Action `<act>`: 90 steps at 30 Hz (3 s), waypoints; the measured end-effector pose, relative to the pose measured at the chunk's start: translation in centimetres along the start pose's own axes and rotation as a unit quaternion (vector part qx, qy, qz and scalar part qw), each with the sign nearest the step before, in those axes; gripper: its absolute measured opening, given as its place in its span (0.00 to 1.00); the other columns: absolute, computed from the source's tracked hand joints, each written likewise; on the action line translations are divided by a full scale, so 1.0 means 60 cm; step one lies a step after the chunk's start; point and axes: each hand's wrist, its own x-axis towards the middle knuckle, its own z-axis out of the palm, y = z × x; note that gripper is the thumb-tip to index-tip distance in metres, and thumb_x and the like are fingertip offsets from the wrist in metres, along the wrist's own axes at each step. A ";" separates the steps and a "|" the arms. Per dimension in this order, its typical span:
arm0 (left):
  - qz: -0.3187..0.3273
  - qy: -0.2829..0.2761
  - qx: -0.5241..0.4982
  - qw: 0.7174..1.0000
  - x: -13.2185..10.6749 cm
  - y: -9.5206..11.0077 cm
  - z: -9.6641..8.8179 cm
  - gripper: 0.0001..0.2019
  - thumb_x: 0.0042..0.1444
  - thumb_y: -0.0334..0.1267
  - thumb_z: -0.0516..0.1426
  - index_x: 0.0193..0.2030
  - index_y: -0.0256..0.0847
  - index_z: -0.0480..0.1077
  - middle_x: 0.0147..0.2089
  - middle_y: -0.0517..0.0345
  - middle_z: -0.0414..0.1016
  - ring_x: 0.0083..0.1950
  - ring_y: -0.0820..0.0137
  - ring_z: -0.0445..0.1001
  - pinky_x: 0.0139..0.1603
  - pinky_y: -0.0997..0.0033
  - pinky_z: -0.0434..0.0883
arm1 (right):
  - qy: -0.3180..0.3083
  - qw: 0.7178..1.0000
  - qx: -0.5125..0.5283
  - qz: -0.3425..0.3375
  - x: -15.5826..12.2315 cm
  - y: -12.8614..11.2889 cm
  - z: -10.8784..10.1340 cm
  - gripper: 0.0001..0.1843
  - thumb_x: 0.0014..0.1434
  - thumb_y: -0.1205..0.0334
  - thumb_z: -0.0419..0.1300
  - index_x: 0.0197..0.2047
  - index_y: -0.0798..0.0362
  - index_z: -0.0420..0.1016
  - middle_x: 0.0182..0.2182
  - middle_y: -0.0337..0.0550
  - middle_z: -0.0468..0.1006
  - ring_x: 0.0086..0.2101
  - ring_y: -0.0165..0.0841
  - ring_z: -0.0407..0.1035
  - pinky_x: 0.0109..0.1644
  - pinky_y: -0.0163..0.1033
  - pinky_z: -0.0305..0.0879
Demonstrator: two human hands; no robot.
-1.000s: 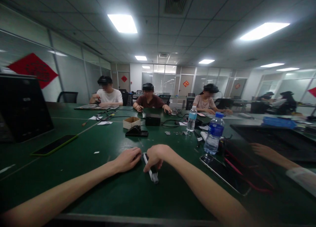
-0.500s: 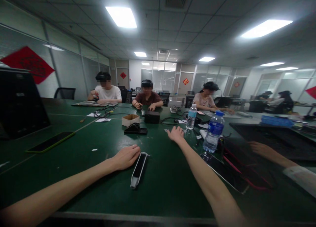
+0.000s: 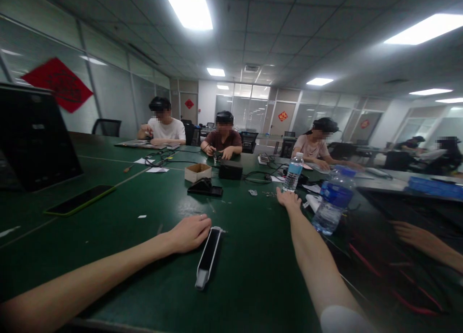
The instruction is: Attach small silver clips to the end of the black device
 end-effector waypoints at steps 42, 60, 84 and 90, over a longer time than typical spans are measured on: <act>0.005 0.005 -0.005 1.000 0.003 -0.002 0.004 0.12 0.66 0.38 0.44 0.37 0.41 0.65 0.37 0.56 0.70 0.36 0.67 0.71 0.35 0.69 0.66 | -0.072 0.943 0.017 -0.325 -0.159 -0.120 0.007 0.26 0.65 0.48 0.49 0.60 0.51 0.69 0.58 0.46 0.71 0.56 0.43 0.65 0.59 0.42 0.58; 0.011 0.005 0.027 1.000 0.000 0.003 0.000 0.11 0.66 0.39 0.44 0.38 0.41 0.65 0.38 0.54 0.71 0.37 0.66 0.71 0.36 0.68 0.66 | -0.070 0.915 0.041 -0.394 -0.288 -0.046 -0.053 0.30 0.68 0.48 0.45 0.66 0.58 0.59 0.63 0.52 0.63 0.61 0.39 0.58 0.65 0.43 0.51; 0.002 -0.009 -0.006 1.000 -0.003 0.006 -0.007 0.11 0.66 0.40 0.45 0.38 0.41 0.65 0.38 0.54 0.71 0.37 0.66 0.71 0.36 0.68 0.67 | -0.173 0.956 -0.112 -0.209 -0.191 -0.056 -0.094 0.07 0.51 0.71 0.60 0.36 0.62 0.77 0.31 0.55 0.79 0.34 0.39 0.76 0.35 0.35 0.69; -0.001 -0.009 0.004 1.000 -0.003 0.008 -0.007 0.11 0.66 0.40 0.44 0.38 0.41 0.65 0.38 0.54 0.71 0.37 0.66 0.71 0.37 0.68 0.67 | -0.244 0.945 -0.106 -0.191 -0.229 -0.035 -0.116 0.07 0.50 0.63 0.62 0.27 0.59 0.74 0.25 0.47 0.77 0.25 0.34 0.73 0.27 0.34 0.67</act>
